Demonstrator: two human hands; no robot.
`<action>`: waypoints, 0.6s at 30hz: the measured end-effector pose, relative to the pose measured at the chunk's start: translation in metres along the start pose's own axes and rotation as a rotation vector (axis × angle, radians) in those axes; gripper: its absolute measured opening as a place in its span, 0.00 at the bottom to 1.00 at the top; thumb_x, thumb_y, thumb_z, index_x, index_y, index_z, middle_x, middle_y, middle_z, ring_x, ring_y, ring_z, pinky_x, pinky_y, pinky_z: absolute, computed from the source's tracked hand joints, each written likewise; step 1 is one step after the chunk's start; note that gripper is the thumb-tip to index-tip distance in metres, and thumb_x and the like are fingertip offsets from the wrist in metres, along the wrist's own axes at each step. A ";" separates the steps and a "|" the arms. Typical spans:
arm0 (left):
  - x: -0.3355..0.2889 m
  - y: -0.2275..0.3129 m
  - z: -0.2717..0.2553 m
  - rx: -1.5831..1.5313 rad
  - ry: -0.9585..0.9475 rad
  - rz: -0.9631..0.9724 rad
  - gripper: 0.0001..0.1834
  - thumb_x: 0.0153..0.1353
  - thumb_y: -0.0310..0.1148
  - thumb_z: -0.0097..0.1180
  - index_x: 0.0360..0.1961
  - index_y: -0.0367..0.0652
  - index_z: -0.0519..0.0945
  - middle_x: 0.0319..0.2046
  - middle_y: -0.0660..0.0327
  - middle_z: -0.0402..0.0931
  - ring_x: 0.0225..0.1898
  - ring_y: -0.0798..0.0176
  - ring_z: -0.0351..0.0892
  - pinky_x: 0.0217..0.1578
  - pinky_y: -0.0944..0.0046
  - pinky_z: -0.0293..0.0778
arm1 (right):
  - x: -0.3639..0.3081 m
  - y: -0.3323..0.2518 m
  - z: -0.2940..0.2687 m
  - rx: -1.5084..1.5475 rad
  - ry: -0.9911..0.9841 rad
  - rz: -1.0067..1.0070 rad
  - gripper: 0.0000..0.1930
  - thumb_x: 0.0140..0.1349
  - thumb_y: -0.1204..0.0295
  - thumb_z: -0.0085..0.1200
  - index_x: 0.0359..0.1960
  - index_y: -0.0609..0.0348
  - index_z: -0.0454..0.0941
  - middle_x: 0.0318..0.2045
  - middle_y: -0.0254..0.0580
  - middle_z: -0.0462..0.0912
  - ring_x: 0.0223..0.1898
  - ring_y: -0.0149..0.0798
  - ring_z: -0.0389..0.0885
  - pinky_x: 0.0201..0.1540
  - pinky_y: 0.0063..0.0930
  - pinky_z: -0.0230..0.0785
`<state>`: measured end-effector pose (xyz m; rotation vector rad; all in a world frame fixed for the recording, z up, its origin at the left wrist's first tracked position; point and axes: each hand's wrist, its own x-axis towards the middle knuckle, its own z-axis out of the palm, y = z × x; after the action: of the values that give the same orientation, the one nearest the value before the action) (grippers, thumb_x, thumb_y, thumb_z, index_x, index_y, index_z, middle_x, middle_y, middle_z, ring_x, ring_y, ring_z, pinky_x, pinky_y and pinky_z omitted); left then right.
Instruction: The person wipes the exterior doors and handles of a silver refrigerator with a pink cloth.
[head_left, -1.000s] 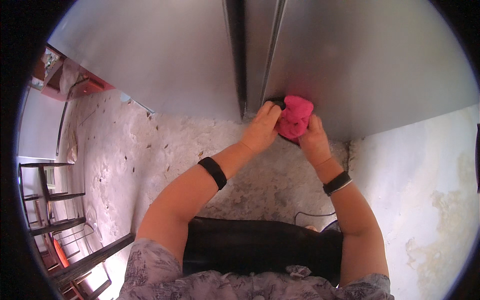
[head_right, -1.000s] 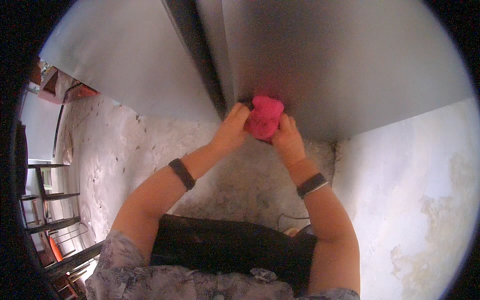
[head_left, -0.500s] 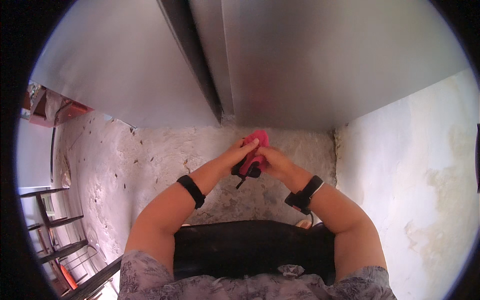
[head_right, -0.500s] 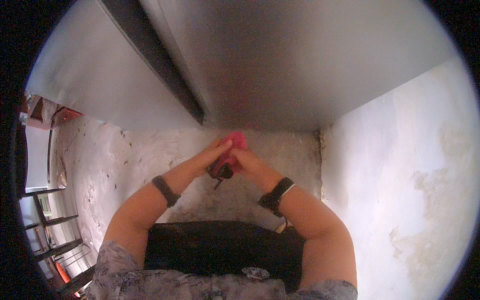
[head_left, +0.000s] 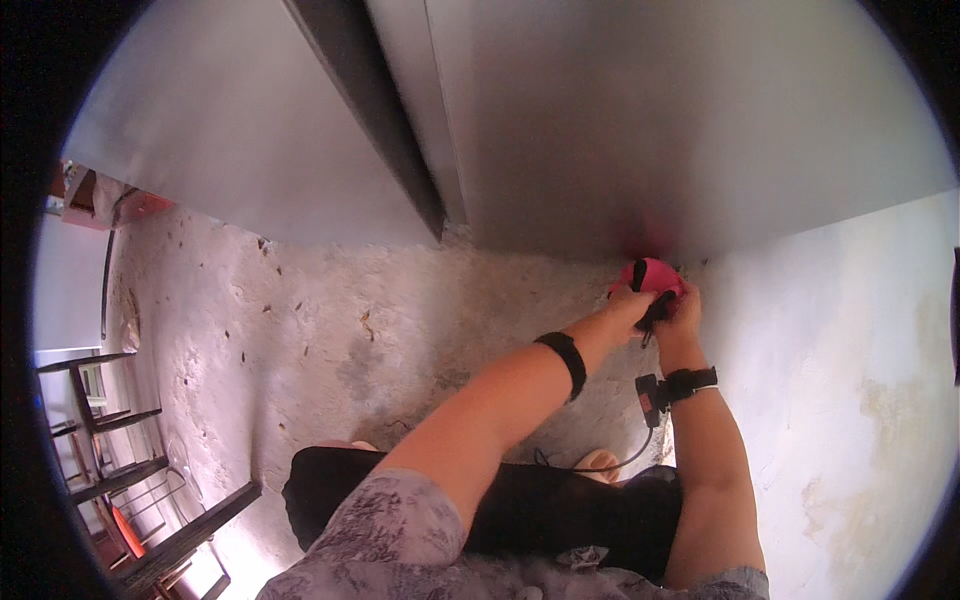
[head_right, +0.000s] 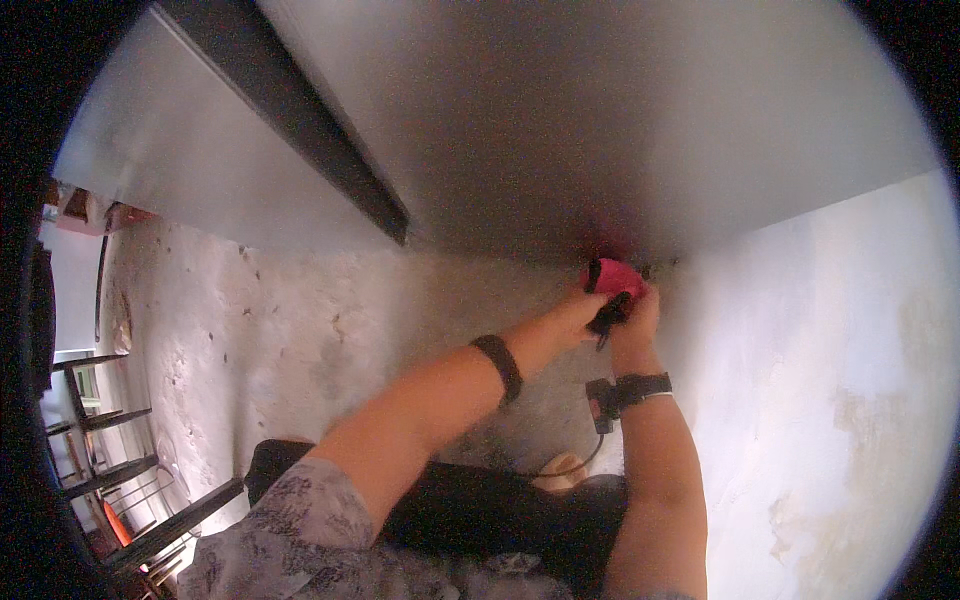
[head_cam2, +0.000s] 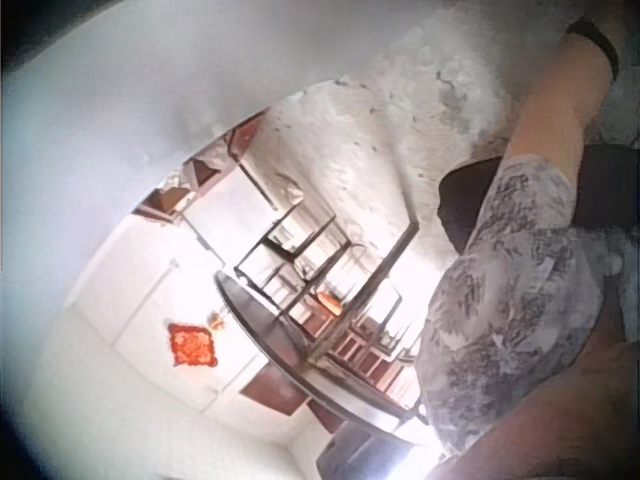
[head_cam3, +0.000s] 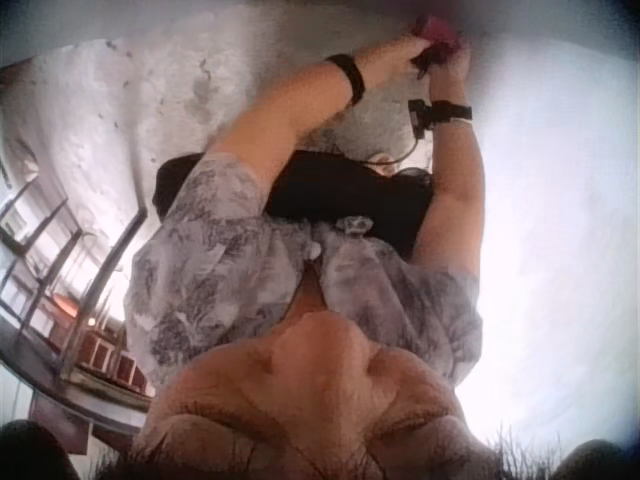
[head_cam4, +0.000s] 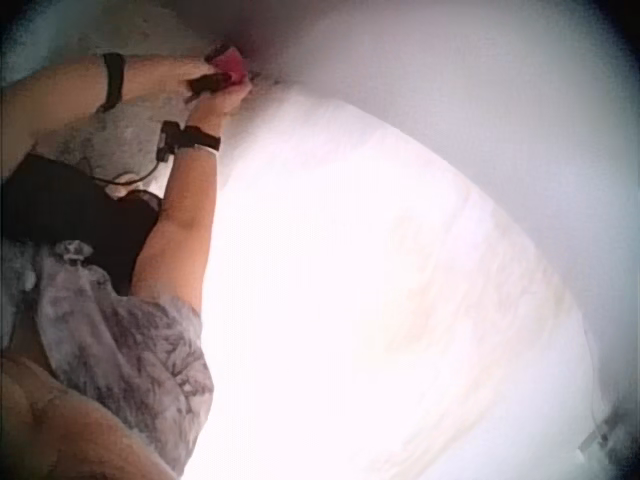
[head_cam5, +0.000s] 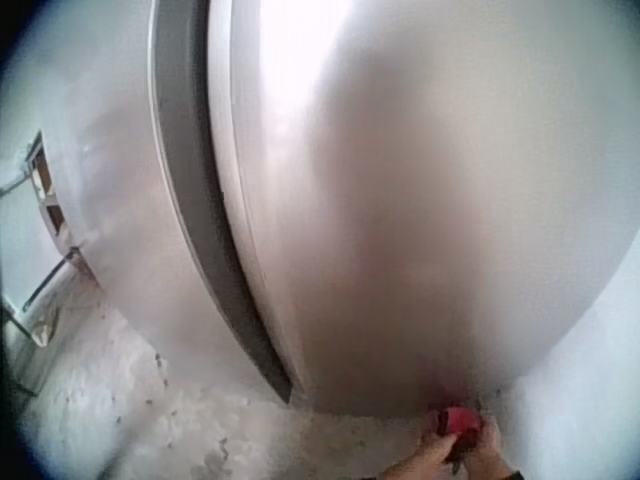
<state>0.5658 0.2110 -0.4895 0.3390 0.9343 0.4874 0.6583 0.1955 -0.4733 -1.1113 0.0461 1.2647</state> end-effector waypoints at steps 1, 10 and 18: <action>0.009 -0.005 0.001 -0.007 0.002 -0.006 0.15 0.58 0.34 0.51 0.47 0.47 0.71 0.42 0.61 0.74 0.43 0.60 0.74 0.39 0.57 0.74 | 0.001 -0.001 0.000 -0.005 0.005 0.005 0.13 0.58 0.64 0.44 0.36 0.59 0.75 0.33 0.41 0.78 0.37 0.39 0.76 0.44 0.37 0.66; 0.010 0.021 -0.091 -0.378 0.023 0.293 0.17 0.56 0.26 0.46 0.49 0.42 0.69 0.41 0.59 0.72 0.40 0.62 0.72 0.39 0.62 0.71 | 0.023 0.071 0.045 -0.174 0.118 0.091 0.09 0.58 0.75 0.42 0.36 0.60 0.74 0.33 0.40 0.79 0.34 0.36 0.77 0.39 0.27 0.70; -0.094 0.090 -0.196 -0.178 0.271 0.331 0.15 0.59 0.24 0.44 0.48 0.38 0.69 0.41 0.58 0.73 0.41 0.58 0.74 0.42 0.62 0.71 | 0.041 0.226 0.071 -0.789 -0.811 -0.605 0.07 0.61 0.75 0.39 0.36 0.60 0.71 0.35 0.41 0.77 0.36 0.38 0.76 0.40 0.30 0.71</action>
<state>0.3334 0.2500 -0.4909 0.2700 1.0933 0.9322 0.4632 0.2483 -0.6029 -1.0399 -1.3931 1.0911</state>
